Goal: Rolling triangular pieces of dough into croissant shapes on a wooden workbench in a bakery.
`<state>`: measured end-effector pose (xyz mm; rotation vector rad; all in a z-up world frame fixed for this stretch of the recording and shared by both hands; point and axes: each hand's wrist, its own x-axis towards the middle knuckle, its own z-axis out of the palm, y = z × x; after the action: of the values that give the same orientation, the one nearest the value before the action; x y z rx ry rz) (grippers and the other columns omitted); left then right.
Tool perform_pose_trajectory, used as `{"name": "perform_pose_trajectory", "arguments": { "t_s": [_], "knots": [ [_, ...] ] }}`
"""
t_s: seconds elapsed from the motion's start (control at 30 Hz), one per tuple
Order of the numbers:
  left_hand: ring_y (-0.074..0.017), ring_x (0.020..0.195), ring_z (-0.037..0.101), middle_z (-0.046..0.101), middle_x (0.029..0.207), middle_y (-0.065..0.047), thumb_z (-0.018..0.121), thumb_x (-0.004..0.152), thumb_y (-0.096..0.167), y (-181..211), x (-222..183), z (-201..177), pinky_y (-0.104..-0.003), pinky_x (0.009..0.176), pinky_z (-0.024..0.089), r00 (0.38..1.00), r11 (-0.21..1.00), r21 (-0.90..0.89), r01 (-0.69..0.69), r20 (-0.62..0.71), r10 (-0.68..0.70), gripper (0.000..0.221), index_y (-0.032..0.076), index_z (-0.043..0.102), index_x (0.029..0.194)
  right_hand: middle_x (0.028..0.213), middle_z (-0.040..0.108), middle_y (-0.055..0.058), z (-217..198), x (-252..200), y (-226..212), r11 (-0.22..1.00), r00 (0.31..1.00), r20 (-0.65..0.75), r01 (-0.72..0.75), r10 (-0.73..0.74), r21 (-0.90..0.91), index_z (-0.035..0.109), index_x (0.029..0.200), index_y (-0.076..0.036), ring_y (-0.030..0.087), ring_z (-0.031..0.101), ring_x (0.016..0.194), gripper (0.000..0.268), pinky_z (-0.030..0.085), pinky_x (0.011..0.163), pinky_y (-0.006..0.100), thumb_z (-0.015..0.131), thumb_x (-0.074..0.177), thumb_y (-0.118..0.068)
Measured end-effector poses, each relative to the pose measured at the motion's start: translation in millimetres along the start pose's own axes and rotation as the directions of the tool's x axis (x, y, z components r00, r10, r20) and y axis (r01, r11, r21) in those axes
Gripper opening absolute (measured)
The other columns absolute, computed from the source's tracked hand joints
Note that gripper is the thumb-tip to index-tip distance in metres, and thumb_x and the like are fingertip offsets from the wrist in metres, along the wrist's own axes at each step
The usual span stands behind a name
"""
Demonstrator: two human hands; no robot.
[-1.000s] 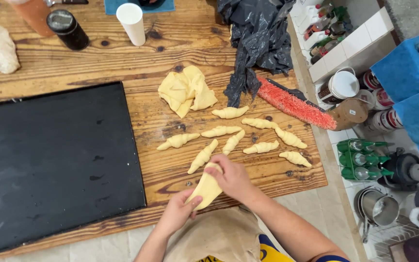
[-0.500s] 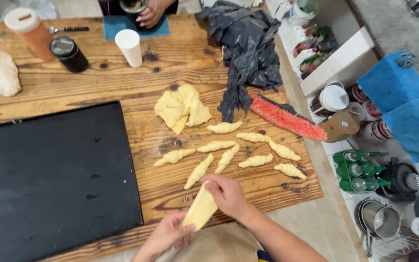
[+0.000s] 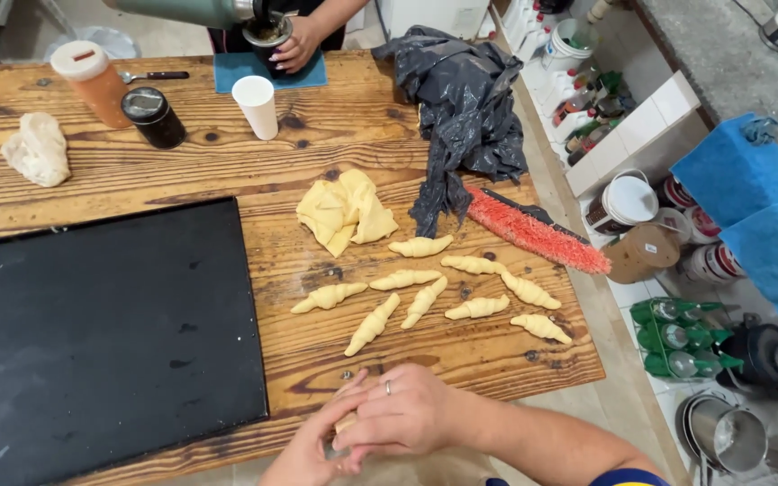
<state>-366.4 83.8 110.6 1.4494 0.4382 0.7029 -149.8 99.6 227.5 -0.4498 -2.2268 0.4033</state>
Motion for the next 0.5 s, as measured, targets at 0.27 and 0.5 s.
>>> {"name": "perform_pose_trajectory", "arguments": {
  "t_s": [0.27, 0.5],
  "knots": [
    [-0.0102, 0.087, 0.063, 0.074, 0.094, 0.0, 0.067, 0.096, 0.035, -17.2, 6.6, 66.9, -0.027, 0.078, 0.052, 0.96, 0.987, 0.118, 0.113, -0.27, -0.077, 0.032, 0.005, 0.076, 0.103, 0.09, 0.072, 0.0, -34.9, -36.1, -2.0, 0.721, 0.685, 0.266, -0.69, 0.678, -0.064, 0.063, 0.108, -0.017, 0.02, 0.067, 0.077, 0.038, 0.048, 0.063, 0.037, 0.04, 0.106, -0.047],
    [-0.0079, 0.062, 0.068, 0.078, 0.103, -0.001, 0.073, 0.087, 0.042, -106.9, 1.0, 154.4, -0.023, 0.05, 0.063, 0.737, 0.787, -0.143, 0.6, -0.286, -0.613, 0.055, 0.016, 0.071, 0.135, 0.071, 0.064, -0.001, -16.2, -172.2, -17.6, 0.511, 0.51, 0.207, -0.858, 0.835, 0.054, 0.061, 0.078, -0.017, 0.015, 0.057, 0.064, 0.04, 0.041, 0.06, 0.037, 0.053, 0.101, -0.048]
  ]
}}
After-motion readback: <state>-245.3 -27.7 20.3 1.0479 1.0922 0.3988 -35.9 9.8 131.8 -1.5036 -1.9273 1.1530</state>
